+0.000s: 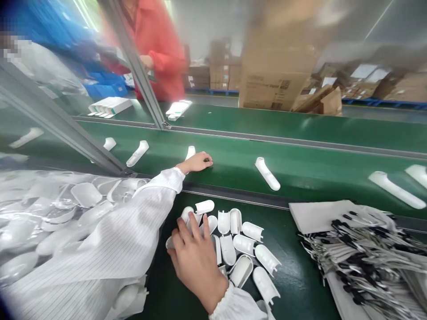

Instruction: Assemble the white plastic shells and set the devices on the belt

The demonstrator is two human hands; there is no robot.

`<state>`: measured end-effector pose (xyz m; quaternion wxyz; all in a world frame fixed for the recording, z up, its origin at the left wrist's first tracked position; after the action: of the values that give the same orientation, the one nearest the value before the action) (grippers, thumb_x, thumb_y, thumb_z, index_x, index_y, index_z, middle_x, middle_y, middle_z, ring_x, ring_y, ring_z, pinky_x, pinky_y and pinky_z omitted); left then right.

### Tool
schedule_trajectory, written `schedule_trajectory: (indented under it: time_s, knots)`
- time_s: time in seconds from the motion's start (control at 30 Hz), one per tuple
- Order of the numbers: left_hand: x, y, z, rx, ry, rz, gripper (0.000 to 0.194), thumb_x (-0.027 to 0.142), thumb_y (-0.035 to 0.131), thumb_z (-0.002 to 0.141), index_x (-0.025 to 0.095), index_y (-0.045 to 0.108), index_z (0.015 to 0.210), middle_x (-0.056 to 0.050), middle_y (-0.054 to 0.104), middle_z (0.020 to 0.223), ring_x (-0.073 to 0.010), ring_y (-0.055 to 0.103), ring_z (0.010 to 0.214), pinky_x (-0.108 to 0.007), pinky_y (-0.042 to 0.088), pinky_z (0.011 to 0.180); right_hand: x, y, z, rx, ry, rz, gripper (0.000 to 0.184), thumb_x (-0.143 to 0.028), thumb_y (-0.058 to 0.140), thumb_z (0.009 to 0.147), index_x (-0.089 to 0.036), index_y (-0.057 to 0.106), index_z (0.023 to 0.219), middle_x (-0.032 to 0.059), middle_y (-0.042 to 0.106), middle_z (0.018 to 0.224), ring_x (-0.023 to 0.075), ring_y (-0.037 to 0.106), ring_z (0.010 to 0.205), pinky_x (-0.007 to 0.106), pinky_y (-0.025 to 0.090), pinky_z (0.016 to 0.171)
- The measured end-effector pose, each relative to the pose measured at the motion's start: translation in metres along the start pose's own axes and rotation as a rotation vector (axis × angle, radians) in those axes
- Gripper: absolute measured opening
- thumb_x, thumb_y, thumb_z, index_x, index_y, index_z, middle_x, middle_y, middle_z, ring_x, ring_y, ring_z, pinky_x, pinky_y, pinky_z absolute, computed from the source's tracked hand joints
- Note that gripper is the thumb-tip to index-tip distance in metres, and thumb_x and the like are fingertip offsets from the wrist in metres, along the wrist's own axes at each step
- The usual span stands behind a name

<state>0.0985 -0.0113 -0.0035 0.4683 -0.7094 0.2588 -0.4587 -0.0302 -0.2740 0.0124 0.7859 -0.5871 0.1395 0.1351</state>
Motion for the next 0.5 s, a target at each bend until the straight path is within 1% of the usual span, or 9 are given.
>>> schedule_trajectory:
  time_s: [0.13,0.2,0.27,0.3,0.33,0.37,0.4,0.47,0.5]
  knots:
    - [0.01,-0.001,0.007,0.141,-0.075,-0.117,0.027,0.032,0.05,0.09,0.019,0.074,0.093,-0.006,0.071,0.104,-0.0212,0.064,0.099,-0.027,0.047,0.091,0.033,-0.011,-0.013,0.003,0.091,-0.014,0.022,-0.03,0.051,0.098,-0.024,0.06,0.116,0.0019,0.056,0.141,0.0291,0.037,0.14,0.057,0.026,0.116]
    - [0.013,-0.013,0.007,0.325,-0.151,-0.157,0.028,0.03,0.046,0.092,0.021,0.072,0.095,-0.005,0.072,0.102,-0.0209,0.064,0.097,-0.027,0.047,0.088,0.042,-0.015,-0.016,0.012,0.118,-0.017,0.018,-0.021,0.052,0.095,-0.025,0.06,0.11,0.0002,0.058,0.139,0.0284,0.039,0.139,0.057,0.024,0.117]
    - [0.011,-0.03,0.002,0.576,-0.256,-0.155,0.03,0.028,0.04,0.094,0.022,0.069,0.101,-0.005,0.071,0.109,-0.0211,0.063,0.1,-0.029,0.047,0.088,0.045,-0.021,-0.016,0.048,0.119,-0.008,0.018,-0.016,0.053,0.091,-0.025,0.06,0.104,0.0002,0.062,0.132,0.0284,0.039,0.138,0.058,0.021,0.117]
    - [0.009,-0.038,-0.003,0.686,-0.32,-0.135,0.031,0.028,0.039,0.095,0.022,0.067,0.106,-0.006,0.069,0.114,-0.0221,0.061,0.105,-0.03,0.047,0.089,0.046,-0.024,-0.016,0.075,0.118,0.013,0.018,-0.014,0.053,0.089,-0.025,0.06,0.101,0.0006,0.066,0.126,0.0279,0.042,0.136,0.056,0.023,0.117]
    - [0.005,-0.044,-0.007,0.763,-0.392,-0.109,0.031,0.029,0.039,0.095,0.022,0.064,0.112,-0.008,0.066,0.119,-0.0237,0.058,0.11,-0.032,0.046,0.091,0.048,-0.029,-0.016,0.11,0.123,0.05,0.018,-0.013,0.052,0.088,-0.025,0.061,0.098,0.0013,0.068,0.118,0.027,0.048,0.13,0.053,0.03,0.114]
    - [0.0,-0.047,-0.01,0.799,-0.467,-0.087,0.033,0.031,0.042,0.094,0.021,0.061,0.119,-0.01,0.063,0.124,-0.0259,0.055,0.116,-0.034,0.046,0.092,0.05,-0.035,-0.016,0.15,0.138,0.099,0.018,-0.013,0.05,0.087,-0.026,0.061,0.095,0.002,0.07,0.108,0.0259,0.054,0.122,0.048,0.04,0.107]
    - [-0.007,-0.048,-0.012,0.789,-0.536,-0.077,0.037,0.034,0.044,0.093,0.02,0.056,0.126,-0.012,0.06,0.128,-0.028,0.052,0.12,-0.037,0.046,0.093,0.054,-0.042,-0.017,0.186,0.163,0.155,0.02,-0.013,0.048,0.086,-0.026,0.061,0.094,0.0026,0.071,0.099,0.0244,0.06,0.11,0.042,0.049,0.095]
    - [-0.021,-0.039,-0.01,0.654,-0.63,-0.112,0.049,0.038,0.048,0.091,0.018,0.047,0.136,-0.016,0.054,0.134,-0.0309,0.052,0.121,-0.039,0.046,0.091,0.067,-0.058,-0.018,0.23,0.226,0.249,0.027,-0.014,0.044,0.087,-0.027,0.063,0.101,0.0038,0.069,0.09,0.022,0.064,0.091,0.032,0.054,0.074]
    - [-0.026,-0.031,-0.007,0.567,-0.64,-0.138,0.054,0.039,0.048,0.091,0.019,0.043,0.14,-0.016,0.052,0.135,-0.0316,0.054,0.119,-0.039,0.047,0.09,0.075,-0.067,-0.018,0.233,0.252,0.274,0.031,-0.015,0.043,0.088,-0.028,0.063,0.109,0.0044,0.069,0.092,0.0215,0.065,0.087,0.03,0.054,0.069]
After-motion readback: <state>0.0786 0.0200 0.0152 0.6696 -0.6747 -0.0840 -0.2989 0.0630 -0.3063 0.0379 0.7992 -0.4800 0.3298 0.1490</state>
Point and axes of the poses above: each hand's wrist, its own z-axis towards the middle knuckle, its own y-axis out of the palm, x = y × z, the point moved 5 cm from there along z, towards the middle knuckle
